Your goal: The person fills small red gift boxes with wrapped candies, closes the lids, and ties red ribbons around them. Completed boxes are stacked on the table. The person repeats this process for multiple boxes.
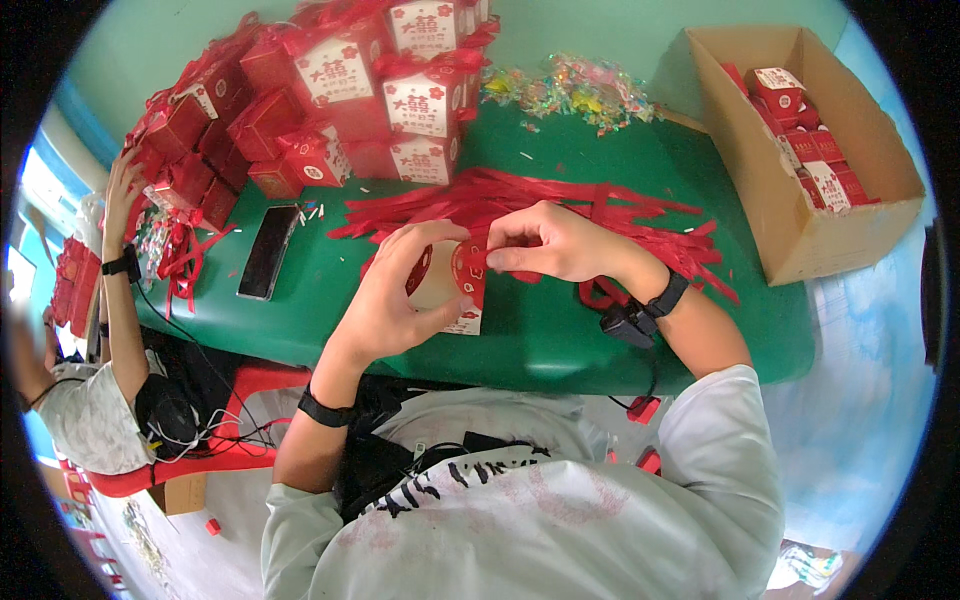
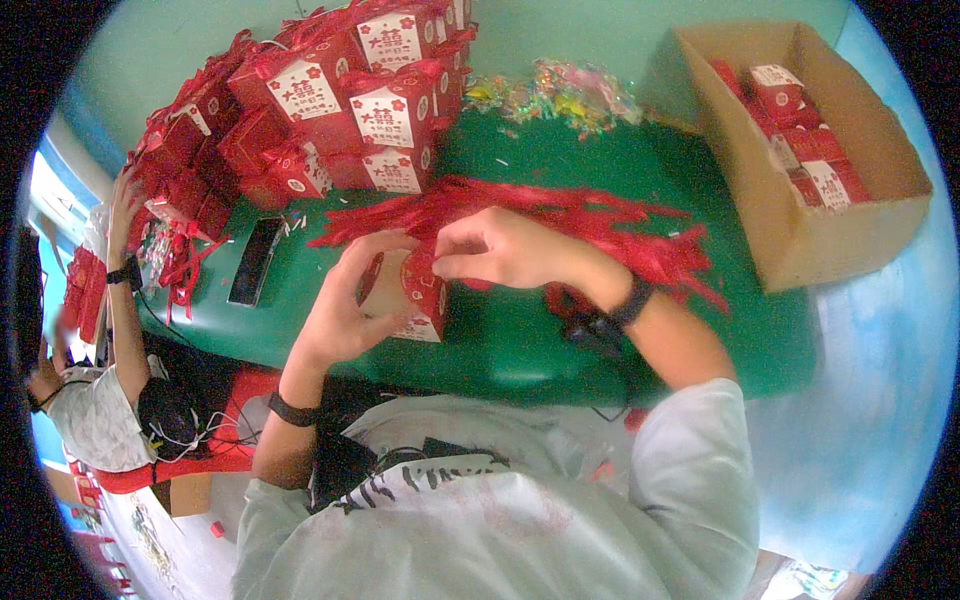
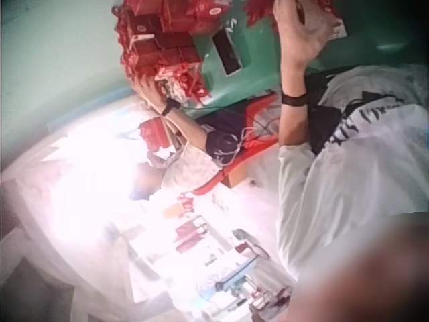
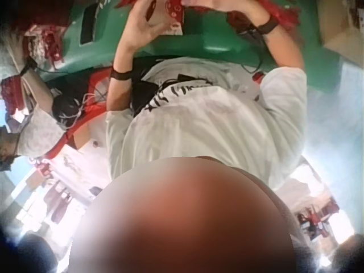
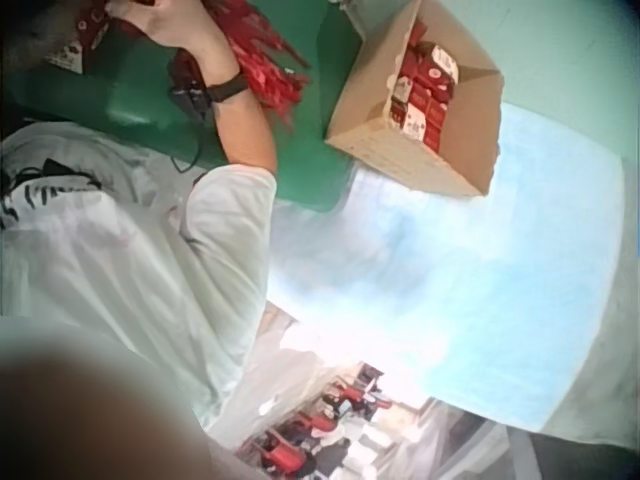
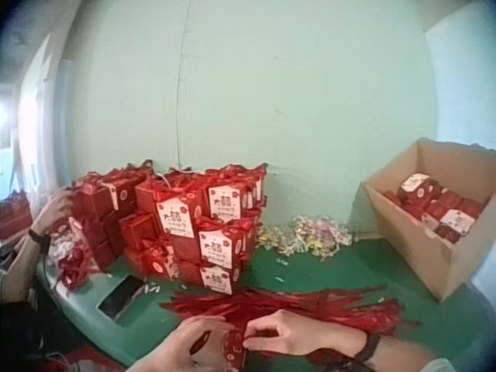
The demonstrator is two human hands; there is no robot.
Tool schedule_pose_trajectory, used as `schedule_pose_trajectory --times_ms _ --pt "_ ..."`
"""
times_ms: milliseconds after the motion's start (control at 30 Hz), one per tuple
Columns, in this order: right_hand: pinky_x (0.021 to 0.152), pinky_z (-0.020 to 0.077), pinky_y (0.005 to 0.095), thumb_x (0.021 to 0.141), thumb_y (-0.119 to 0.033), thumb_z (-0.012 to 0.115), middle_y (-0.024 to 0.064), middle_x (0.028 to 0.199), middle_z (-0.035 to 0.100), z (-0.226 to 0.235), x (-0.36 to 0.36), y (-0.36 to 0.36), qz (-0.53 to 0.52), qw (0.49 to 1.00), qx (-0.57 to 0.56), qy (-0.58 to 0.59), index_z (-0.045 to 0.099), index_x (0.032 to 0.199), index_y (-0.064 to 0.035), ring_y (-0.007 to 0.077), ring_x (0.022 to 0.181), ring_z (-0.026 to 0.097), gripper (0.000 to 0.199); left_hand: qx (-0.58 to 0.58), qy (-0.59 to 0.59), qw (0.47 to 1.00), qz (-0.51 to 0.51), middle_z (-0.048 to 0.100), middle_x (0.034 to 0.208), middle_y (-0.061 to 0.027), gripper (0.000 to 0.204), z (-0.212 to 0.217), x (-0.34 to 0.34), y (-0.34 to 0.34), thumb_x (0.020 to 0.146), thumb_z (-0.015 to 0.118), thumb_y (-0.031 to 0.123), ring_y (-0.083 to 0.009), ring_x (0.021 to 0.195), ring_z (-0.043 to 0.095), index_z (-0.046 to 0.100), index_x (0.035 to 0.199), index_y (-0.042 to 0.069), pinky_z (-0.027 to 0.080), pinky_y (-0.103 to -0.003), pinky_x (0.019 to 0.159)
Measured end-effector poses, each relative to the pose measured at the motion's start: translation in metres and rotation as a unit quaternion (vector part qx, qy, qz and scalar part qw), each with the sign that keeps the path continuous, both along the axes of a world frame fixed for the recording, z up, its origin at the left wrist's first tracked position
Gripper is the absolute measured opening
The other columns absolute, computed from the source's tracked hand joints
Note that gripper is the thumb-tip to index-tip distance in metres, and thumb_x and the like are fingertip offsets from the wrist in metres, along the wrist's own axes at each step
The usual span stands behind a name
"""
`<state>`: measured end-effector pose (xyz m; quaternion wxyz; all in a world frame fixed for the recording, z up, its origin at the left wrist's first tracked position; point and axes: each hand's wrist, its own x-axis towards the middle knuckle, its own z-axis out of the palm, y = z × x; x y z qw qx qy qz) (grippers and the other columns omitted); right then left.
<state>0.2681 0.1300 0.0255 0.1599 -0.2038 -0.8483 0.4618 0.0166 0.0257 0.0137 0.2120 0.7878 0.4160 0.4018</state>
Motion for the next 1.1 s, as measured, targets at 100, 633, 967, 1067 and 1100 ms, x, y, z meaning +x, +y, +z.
schedule_pose_trajectory --times_ms 100,633,967,1067,1100 --pt "0.076 0.0514 0.0317 0.101 -0.032 0.070 0.0023 0.083 0.070 -0.001 0.001 0.002 0.025 0.999 -0.016 -0.023 0.073 0.100 -0.0030 0.0108 0.081 0.062 0.029 -0.036 -0.032 0.999 0.004 0.066 0.134 -0.0158 0.062 -0.001 0.003 0.002 0.078 0.084 0.011 -0.0310 0.129 0.061 0.060 0.135 0.004 0.045 -0.043 0.113" --pt "0.083 0.0531 0.0323 0.101 -0.028 0.070 0.0042 0.092 0.075 -0.016 -0.005 0.005 0.021 0.996 -0.087 0.005 0.074 0.103 -0.0010 0.0110 0.088 0.065 0.027 0.027 -0.029 0.999 0.036 0.070 0.112 -0.0158 0.026 -0.007 0.014 0.006 0.100 0.057 0.002 -0.0294 0.107 0.067 0.067 0.124 -0.001 0.052 -0.038 0.095" --pt "0.082 0.0524 0.0338 0.102 -0.029 0.071 0.0045 0.089 0.074 -0.011 -0.009 -0.002 0.004 0.994 -0.102 0.028 0.074 0.101 -0.0008 0.0099 0.087 0.062 0.028 0.032 -0.059 0.996 0.057 0.067 0.123 -0.0130 0.022 -0.021 0.010 0.011 0.101 0.059 0.000 -0.0193 0.108 0.063 0.063 0.123 -0.001 0.050 -0.034 0.099" --pt "0.079 0.0509 0.0337 0.102 -0.030 0.072 0.0013 0.084 0.070 0.000 0.000 0.006 0.010 0.995 -0.084 -0.055 0.073 0.098 -0.0013 0.0100 0.083 0.060 0.029 0.007 -0.142 0.984 0.104 0.068 0.121 -0.0119 0.016 -0.026 0.011 0.010 0.097 0.063 -0.004 -0.0243 0.109 0.064 0.061 0.111 0.002 0.048 -0.036 0.100" --pt "0.077 0.0503 0.0335 0.102 -0.031 0.072 0.0000 0.083 0.068 0.000 0.004 0.011 0.021 0.995 -0.067 -0.075 0.072 0.098 -0.0014 0.0097 0.081 0.058 0.029 0.024 -0.147 0.983 0.108 0.068 0.120 -0.0118 0.017 -0.025 0.010 0.010 0.097 0.062 -0.004 -0.0227 0.108 0.064 0.061 0.113 0.002 0.048 -0.035 0.099"
